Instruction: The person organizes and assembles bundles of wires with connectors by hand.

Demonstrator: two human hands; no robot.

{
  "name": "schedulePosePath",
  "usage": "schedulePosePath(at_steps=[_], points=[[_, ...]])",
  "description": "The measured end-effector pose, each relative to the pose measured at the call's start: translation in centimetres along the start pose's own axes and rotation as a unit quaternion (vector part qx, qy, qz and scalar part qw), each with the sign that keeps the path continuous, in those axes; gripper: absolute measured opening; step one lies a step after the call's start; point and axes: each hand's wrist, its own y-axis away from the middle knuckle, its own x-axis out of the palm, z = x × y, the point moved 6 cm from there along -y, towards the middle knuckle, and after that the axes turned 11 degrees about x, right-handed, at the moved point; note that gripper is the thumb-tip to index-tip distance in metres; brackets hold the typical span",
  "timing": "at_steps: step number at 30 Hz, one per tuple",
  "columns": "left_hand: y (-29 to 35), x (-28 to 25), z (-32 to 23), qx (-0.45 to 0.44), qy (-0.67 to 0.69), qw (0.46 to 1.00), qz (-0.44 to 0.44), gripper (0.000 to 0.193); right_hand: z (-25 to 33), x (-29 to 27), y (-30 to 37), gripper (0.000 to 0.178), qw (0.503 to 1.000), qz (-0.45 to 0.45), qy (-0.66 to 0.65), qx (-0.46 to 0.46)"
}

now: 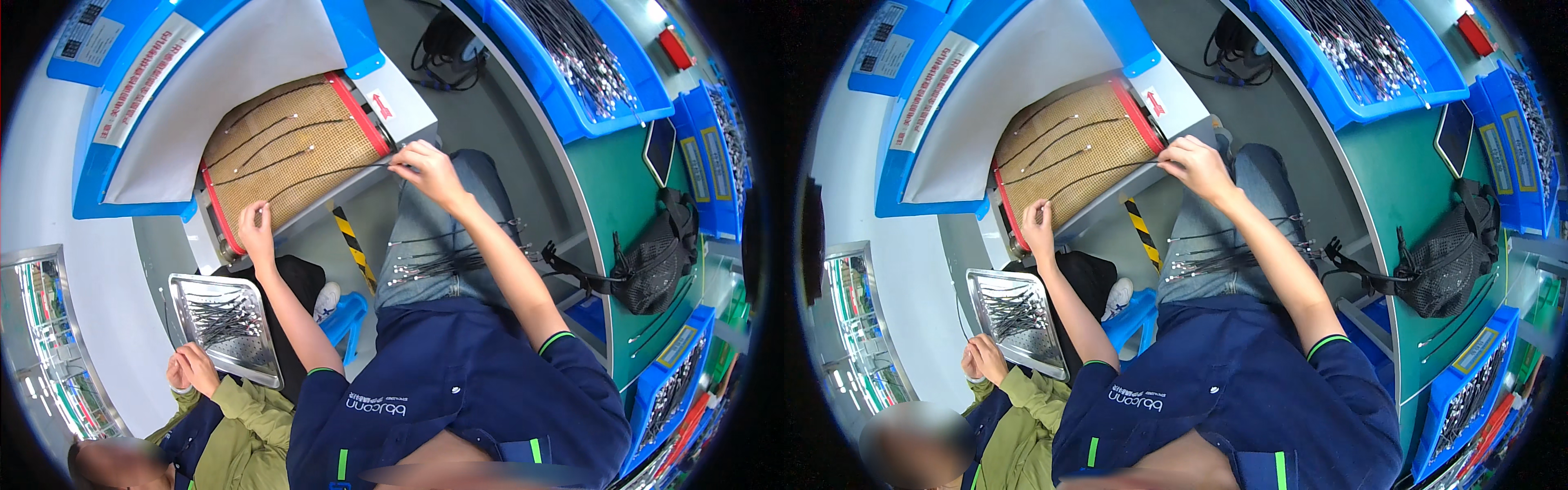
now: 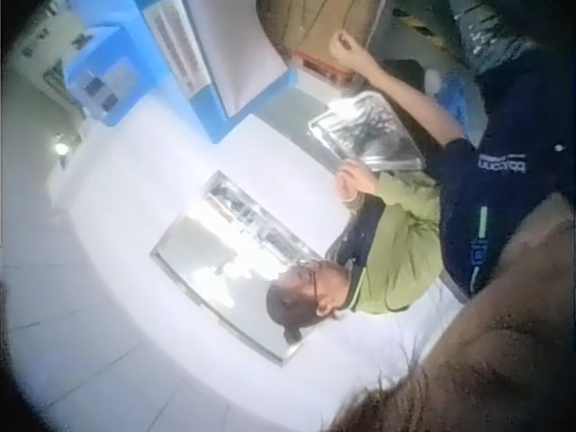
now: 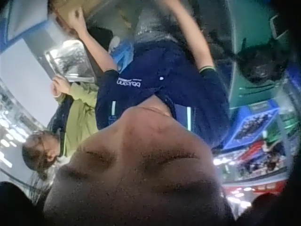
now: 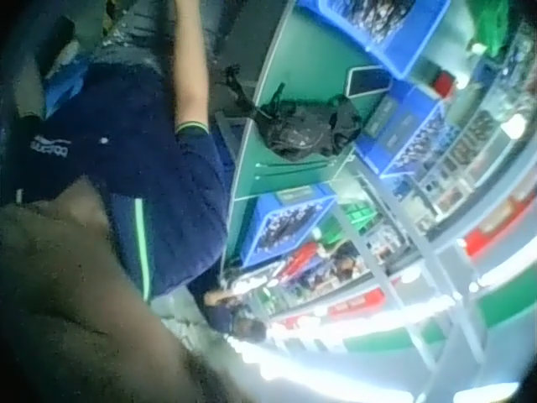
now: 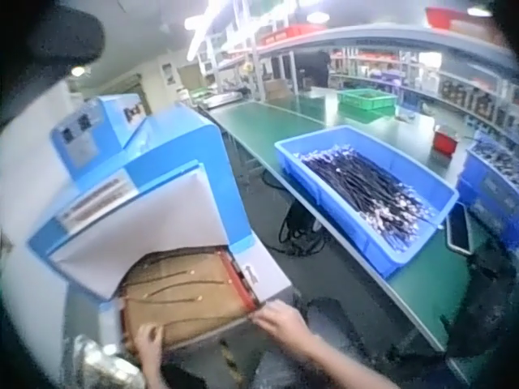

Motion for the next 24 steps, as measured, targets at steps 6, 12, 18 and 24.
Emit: schedulePosePath(at_steps=[6, 12, 18, 24], points=[[-2.4, -1.9, 4.0, -0.017, -0.036, 0.999, 0.029, 0.015, 2.4, 3.6, -3.2, 0.013, 0.999, -0.024, 0.039, -0.025], [-0.6, 0.3, 4.8, -0.008, -0.049, 0.998, 0.036, 0.024, 0.3, 3.3, -1.5, 0.017, 1.0, 0.022, 0.001, -0.007], [5.5, 6.8, -2.1, -0.015, 0.052, 0.998, -0.02, 0.022, -10.2, 0.1, 8.2, 0.016, 0.983, 0.119, -0.011, 0.142], [12.4, 17.4, -9.3, -0.042, 0.213, 0.966, 0.14, 0.02, -17.6, -0.5, 16.7, 0.02, 0.936, 0.263, 0.12, 0.2]])
